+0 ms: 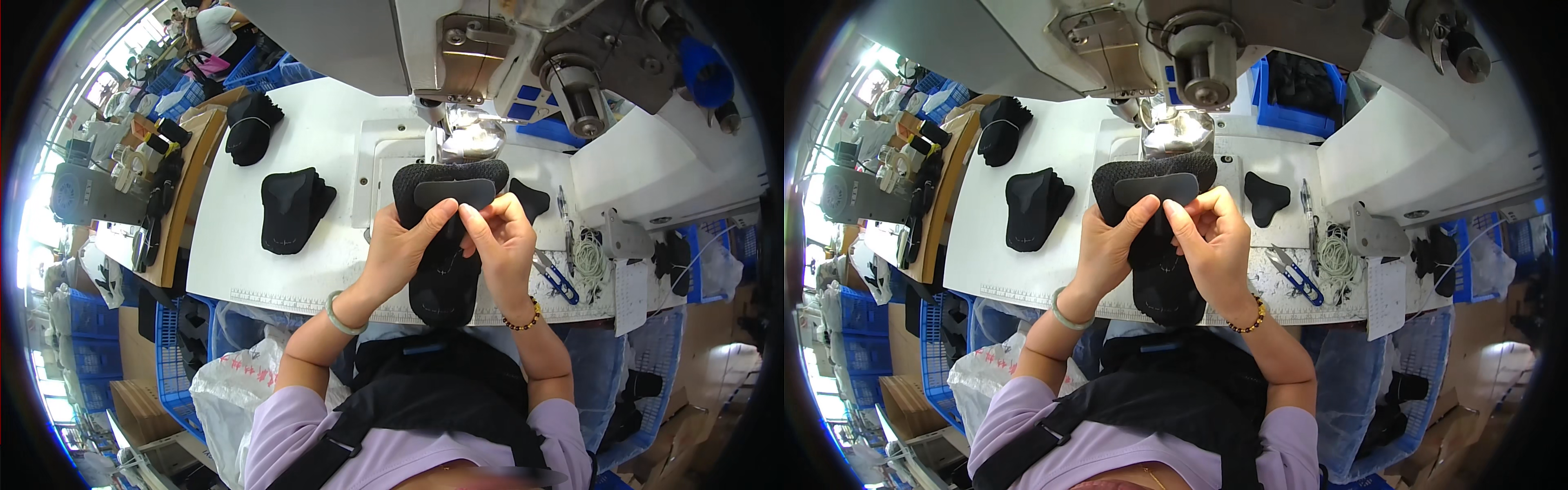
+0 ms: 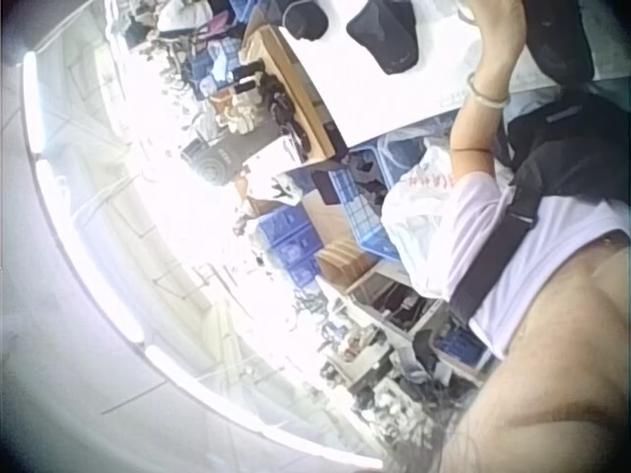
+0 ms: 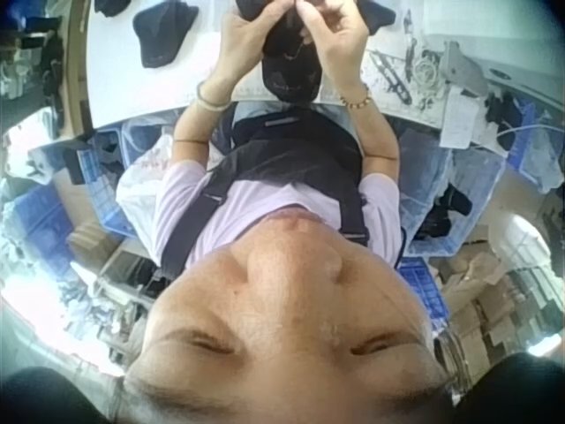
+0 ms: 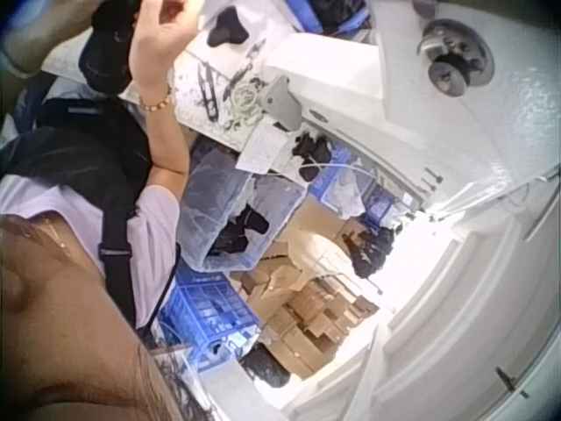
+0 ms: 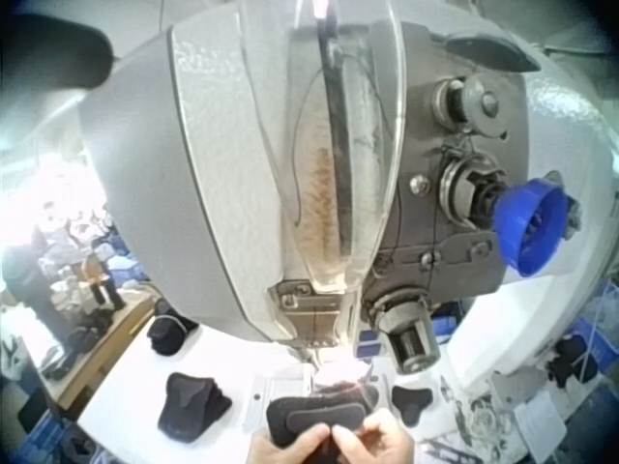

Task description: Use a sewing machine to stitch components of a shoe upper together.

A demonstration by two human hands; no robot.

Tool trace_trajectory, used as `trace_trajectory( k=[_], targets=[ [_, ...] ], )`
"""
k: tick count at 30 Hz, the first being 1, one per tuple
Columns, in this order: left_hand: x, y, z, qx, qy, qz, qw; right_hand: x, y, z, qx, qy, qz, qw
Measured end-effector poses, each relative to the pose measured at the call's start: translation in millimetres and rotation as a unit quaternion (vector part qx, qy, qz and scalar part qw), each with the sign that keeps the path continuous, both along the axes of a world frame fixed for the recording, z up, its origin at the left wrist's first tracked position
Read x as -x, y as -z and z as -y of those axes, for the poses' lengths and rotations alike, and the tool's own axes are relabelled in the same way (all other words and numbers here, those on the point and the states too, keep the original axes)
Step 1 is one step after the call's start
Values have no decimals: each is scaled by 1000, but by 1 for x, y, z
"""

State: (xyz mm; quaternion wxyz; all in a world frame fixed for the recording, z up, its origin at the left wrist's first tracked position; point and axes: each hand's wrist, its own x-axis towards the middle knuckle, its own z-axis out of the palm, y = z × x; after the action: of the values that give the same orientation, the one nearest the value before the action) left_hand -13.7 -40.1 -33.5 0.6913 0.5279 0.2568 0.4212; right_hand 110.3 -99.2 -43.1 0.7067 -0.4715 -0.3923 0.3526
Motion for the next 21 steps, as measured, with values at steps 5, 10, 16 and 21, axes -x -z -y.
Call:
trace_trajectory(
  k=[5, 10, 16, 21],
  targets=[
    [-1, 0, -2, 22, -24, 19, 999, -3, 2, -2, 7, -31, 11, 999],
    [-2, -14, -4, 75, -32, 69, 994, -24, 27, -9, -146, 149, 170, 963],
    [2, -19, -3, 104, -44, 98, 989, -34, 20, -7, -289, 220, 625, 691],
    [2, -30, 4, 147, -63, 113, 981, -36, 13, -22, -369, 268, 665, 592]
  ],
)
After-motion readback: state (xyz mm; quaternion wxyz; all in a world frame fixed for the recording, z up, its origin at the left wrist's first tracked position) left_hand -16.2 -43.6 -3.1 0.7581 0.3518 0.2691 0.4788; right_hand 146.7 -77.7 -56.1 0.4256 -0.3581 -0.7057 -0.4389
